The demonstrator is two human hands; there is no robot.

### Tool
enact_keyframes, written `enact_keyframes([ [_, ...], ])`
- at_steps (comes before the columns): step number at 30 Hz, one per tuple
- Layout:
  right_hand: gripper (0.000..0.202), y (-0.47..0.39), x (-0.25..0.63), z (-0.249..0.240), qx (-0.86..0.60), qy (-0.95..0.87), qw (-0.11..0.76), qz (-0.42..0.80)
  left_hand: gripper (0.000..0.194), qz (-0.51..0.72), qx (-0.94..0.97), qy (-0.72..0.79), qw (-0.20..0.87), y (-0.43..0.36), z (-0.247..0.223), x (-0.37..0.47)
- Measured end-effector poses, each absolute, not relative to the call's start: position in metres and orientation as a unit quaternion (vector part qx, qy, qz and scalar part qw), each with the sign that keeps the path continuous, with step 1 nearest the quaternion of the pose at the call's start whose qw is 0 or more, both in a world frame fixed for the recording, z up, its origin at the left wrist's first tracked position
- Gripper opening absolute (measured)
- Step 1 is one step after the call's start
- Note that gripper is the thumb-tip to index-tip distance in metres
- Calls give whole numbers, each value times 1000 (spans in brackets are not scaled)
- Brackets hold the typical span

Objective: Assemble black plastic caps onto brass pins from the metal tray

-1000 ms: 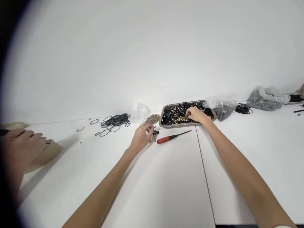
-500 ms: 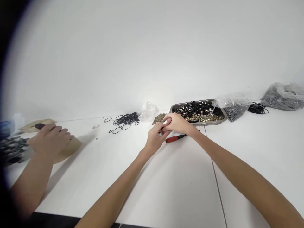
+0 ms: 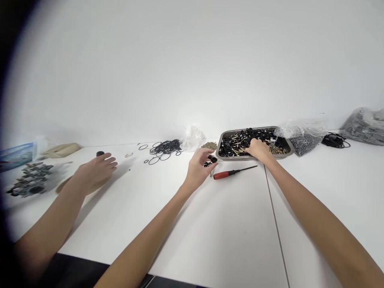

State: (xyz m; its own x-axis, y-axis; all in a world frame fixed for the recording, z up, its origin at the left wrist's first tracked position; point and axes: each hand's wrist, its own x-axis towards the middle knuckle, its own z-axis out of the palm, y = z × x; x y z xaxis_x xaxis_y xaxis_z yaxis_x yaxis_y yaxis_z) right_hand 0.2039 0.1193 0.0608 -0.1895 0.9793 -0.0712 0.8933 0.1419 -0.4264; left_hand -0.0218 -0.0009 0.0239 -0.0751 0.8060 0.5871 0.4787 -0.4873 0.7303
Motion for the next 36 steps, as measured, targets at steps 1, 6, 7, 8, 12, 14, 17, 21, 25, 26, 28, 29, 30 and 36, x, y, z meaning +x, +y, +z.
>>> enact_keyframes([
  [1,19,120,204,61,-625,-744,120,203,29,545,669,481,154,-1,24,-22],
  [6,19,125,216,79,-584,-732,205,285,30,511,677,506,160,-4,27,-24],
  [7,16,125,217,84,-555,-726,244,323,31,504,677,513,158,-4,28,-23],
  [8,14,124,216,89,-519,-717,284,367,32,499,677,518,155,-5,29,-23],
  [12,16,107,197,102,-370,-707,350,492,39,499,679,519,140,-6,29,-21],
  [14,16,93,182,104,-329,-715,339,516,40,499,678,523,134,-6,29,-21],
  [17,17,73,164,104,-313,-730,317,518,39,500,676,526,127,-6,29,-22],
  [21,16,61,155,100,-303,-735,302,526,40,505,668,530,131,-6,29,-23],
  [25,15,62,153,96,-312,-728,309,526,41,514,661,530,132,-4,28,-24],
  [26,15,63,153,95,-311,-728,313,525,41,516,662,527,133,-3,28,-24],
  [28,13,64,153,95,-307,-728,326,520,41,522,664,518,134,-2,27,-25],
  [29,13,65,153,95,-305,-729,329,517,41,525,665,513,135,-1,26,-26],
  [30,13,66,154,96,-304,-735,326,511,41,527,667,508,138,-1,26,-26],
  [36,15,74,168,103,-292,-866,194,356,51,546,663,483,173,1,26,-28],
])
